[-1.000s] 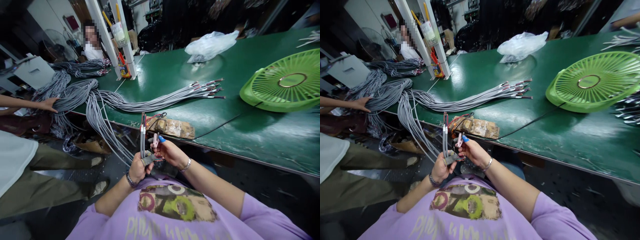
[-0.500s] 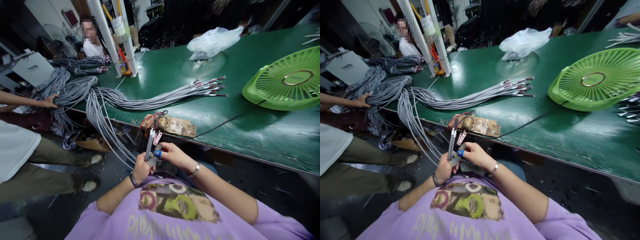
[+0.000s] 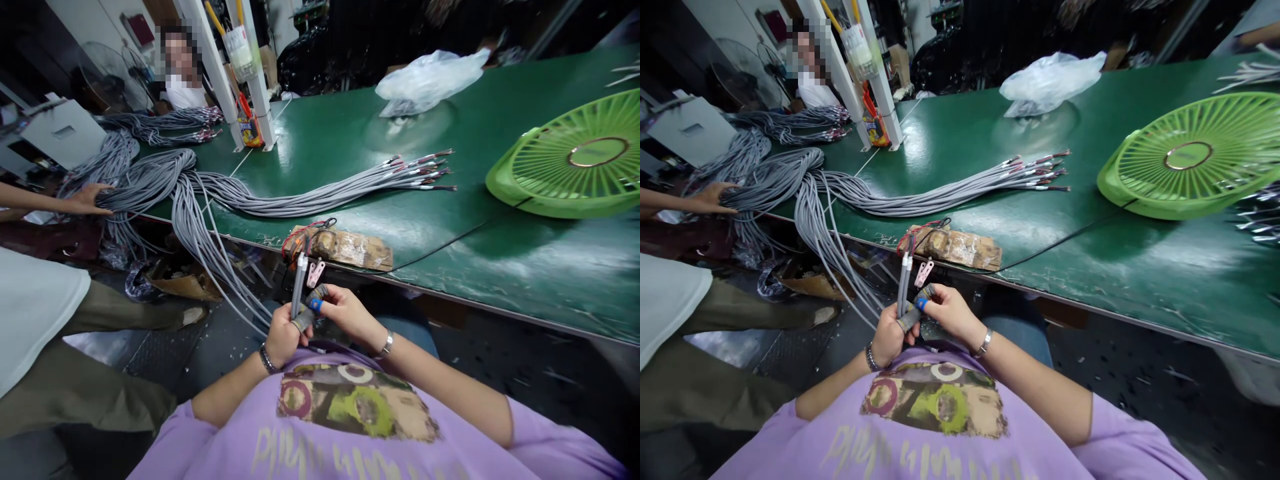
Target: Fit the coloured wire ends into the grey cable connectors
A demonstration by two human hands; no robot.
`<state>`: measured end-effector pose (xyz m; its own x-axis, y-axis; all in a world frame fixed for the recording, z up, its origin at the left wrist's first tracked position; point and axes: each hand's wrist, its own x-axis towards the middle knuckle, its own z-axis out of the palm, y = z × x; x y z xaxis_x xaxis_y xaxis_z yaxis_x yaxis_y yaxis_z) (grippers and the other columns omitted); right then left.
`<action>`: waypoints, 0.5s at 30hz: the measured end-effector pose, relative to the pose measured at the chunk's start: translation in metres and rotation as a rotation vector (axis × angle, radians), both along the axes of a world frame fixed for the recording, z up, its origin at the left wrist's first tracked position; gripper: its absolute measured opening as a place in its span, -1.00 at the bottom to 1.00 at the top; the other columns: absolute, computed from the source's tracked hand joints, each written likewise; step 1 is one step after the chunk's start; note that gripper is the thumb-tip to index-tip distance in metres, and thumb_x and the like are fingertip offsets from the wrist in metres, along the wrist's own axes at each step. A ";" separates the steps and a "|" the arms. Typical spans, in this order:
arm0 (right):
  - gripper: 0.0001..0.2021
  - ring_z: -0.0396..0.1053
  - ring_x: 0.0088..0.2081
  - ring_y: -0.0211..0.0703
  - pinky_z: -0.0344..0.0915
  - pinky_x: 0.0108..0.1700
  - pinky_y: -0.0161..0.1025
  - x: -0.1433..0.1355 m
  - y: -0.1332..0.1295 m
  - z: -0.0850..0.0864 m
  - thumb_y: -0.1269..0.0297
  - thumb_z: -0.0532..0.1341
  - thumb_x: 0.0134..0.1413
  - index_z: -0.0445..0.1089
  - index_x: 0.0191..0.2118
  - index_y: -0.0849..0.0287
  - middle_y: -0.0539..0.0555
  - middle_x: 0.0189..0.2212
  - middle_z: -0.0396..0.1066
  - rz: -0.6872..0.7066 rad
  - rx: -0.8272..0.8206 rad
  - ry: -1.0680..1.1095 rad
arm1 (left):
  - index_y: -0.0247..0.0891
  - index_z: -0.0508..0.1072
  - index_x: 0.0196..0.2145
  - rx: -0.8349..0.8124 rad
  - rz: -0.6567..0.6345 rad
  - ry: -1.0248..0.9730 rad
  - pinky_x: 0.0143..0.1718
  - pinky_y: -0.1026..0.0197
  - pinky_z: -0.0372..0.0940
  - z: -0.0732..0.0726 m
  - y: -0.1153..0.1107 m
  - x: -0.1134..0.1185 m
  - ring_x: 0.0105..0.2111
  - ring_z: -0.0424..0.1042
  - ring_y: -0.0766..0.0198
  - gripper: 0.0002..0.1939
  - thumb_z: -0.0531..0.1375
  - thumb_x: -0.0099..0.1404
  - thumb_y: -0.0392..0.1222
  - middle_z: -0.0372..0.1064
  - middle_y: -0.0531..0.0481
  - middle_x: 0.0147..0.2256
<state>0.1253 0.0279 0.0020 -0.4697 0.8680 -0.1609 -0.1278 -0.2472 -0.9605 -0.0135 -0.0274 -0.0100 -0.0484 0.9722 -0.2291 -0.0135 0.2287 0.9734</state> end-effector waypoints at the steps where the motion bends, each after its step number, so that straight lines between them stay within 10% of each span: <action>1: -0.90 0.21 -0.54 -0.33 0.17 -0.44 -0.34 -0.002 -0.001 -0.001 0.32 0.26 -0.22 0.34 -0.51 0.21 -0.08 -0.58 0.33 -0.007 -0.034 0.005 | -0.28 0.34 -0.52 0.002 -0.042 0.039 -0.75 0.39 0.06 0.002 -0.001 0.000 -0.78 0.18 0.45 -0.78 0.23 0.12 -0.09 0.27 0.13 -0.71; 11: -0.80 0.12 -0.62 -0.40 0.08 -0.58 -0.41 -0.005 0.009 -0.012 0.28 0.31 -0.23 0.25 -0.53 0.18 -0.10 -0.63 0.27 -0.271 -0.455 0.267 | -0.30 0.33 -0.54 0.017 -0.056 0.021 -0.75 0.40 0.07 0.002 -0.002 -0.003 -0.78 0.20 0.46 -0.70 0.22 0.15 -0.02 0.29 0.11 -0.70; 15: -0.72 0.26 -0.54 -0.35 0.22 -0.50 -0.36 0.006 0.012 -0.009 0.12 0.34 -0.19 0.35 -0.40 0.19 -0.02 -0.50 0.38 -0.078 -0.516 0.272 | -0.29 0.32 -0.53 0.026 0.035 -0.070 -0.78 0.41 0.04 -0.002 -0.001 -0.003 -0.80 0.17 0.47 -0.70 0.24 0.14 0.00 0.30 0.13 -0.70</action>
